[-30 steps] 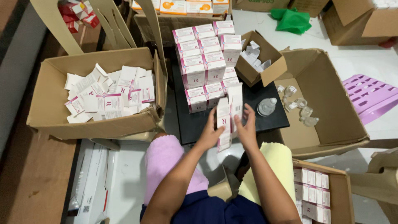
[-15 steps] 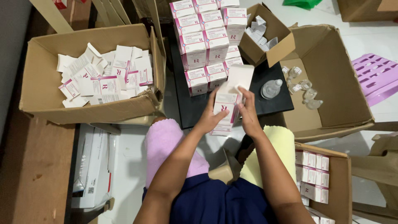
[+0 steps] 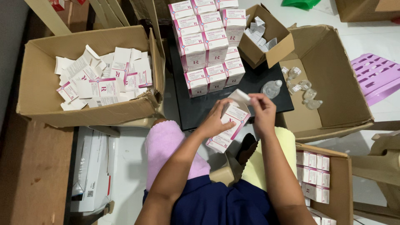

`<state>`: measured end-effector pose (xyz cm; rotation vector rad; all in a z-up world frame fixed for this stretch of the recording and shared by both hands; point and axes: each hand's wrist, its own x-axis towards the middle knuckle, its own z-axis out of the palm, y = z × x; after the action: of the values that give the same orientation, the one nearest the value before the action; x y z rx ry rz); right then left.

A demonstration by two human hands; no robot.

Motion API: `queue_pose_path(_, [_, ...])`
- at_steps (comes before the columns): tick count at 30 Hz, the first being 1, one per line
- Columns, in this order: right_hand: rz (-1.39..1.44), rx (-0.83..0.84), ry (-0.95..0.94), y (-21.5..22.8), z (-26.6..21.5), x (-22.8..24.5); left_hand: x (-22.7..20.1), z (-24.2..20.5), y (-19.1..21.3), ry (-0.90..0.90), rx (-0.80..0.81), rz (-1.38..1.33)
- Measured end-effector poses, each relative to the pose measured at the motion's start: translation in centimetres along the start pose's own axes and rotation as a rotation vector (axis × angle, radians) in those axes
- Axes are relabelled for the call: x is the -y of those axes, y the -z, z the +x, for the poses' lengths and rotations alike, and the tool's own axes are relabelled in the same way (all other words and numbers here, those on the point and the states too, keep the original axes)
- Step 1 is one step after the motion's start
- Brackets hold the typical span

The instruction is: The person sits on the floor and repeatedly picks up small clear bottles and white paper inserts, places them into small white boxes with pink branding, closes the boxes, and stacks them on a black tray. The person handles items one at a time and maintains a growing stack of completed boxes.

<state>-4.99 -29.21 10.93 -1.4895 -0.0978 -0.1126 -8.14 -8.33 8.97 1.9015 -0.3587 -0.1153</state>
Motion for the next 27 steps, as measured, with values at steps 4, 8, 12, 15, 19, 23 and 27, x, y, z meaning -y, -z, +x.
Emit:
queue_pose_path(4, [-0.049, 0.124, 0.052, -0.5, -0.5, 1.2, 0.0, 0.2, 0.2, -0.058, -0.052, -0.095])
queue_pose_path(8, [-0.188, 0.301, 0.209, -0.5, -0.5, 2.4, 0.6, 0.2, 0.5, -0.008, -0.097, -0.109])
queue_pose_path(12, [-0.189, 0.428, 0.101, -0.6, -0.8, 2.0, 2.0, 0.3, 0.3, -0.008, -0.14, -0.116])
queue_pose_path(15, [-0.067, 0.431, -0.017, -0.9, -0.9, 0.2, 3.0, 0.7, 0.4, 0.032, -0.069, -0.238])
queue_pose_path(19, [0.22, 0.157, -0.301, 0.1, 0.4, -3.1, 3.2, 0.5, 1.6, -0.08, 0.073, -0.443])
queue_pose_path(23, [0.727, 0.033, -0.56, 1.3, 1.4, -5.4, 1.4, -0.3, 1.6, -0.251, -0.057, -0.214])
queue_pose_path(27, [0.596, 0.063, -0.704, -0.3, 0.2, -6.5, -0.2, 0.2, -0.8, -0.418, -0.38, 0.319])
